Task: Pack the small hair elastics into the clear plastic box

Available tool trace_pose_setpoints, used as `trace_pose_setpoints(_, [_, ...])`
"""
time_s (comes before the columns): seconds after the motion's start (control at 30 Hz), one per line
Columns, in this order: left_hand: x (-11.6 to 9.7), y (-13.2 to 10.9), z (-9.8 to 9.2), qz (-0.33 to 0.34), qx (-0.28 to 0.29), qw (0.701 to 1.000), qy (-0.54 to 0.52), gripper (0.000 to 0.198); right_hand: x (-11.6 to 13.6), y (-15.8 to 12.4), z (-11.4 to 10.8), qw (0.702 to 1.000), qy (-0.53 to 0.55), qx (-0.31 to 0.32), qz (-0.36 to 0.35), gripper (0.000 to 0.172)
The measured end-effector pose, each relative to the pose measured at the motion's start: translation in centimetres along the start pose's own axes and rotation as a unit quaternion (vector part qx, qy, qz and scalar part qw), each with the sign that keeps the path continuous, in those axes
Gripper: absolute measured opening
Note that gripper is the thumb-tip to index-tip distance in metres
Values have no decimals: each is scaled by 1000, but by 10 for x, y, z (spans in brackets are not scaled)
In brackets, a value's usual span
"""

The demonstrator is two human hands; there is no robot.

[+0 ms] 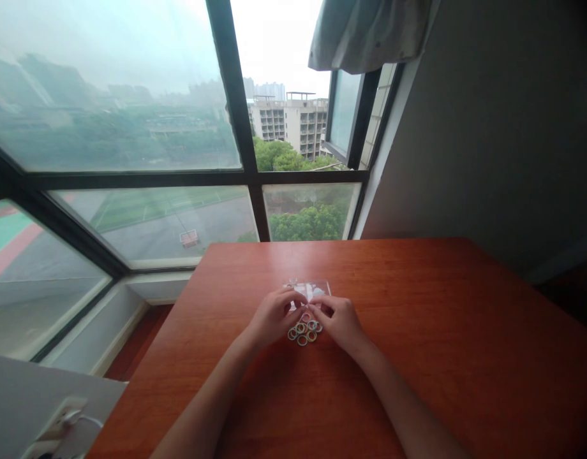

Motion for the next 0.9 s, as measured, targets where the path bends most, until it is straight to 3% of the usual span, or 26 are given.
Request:
trace_pose_setpoints(0.23, [8,6,4,-17,-55,997,52,9,-2,1,2,999,-23,-22,20,21])
trace_pose_setpoints(0.4, [20,14,5,-67,-105,980,153,11,1,-1,4,993,-112,31,22,15])
trace_pose_setpoints(0.63, [29,13,6,-78,-110,975,174,12,9,-6,8,978,-197,65,35,12])
trace_pose_setpoints(0.9, [19,5,2,-54,-96,984,142,12,9,-7,11,975,-207,76,27,14])
Point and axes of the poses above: each hand's wrist, its own y-axis towards the middle knuckle, its own z-axis out of the palm, x = y × z, the point moved 1 cm from there along y, towards the middle knuckle, and after that the axes turned 5 degrees about z, right-handed, at the moved point
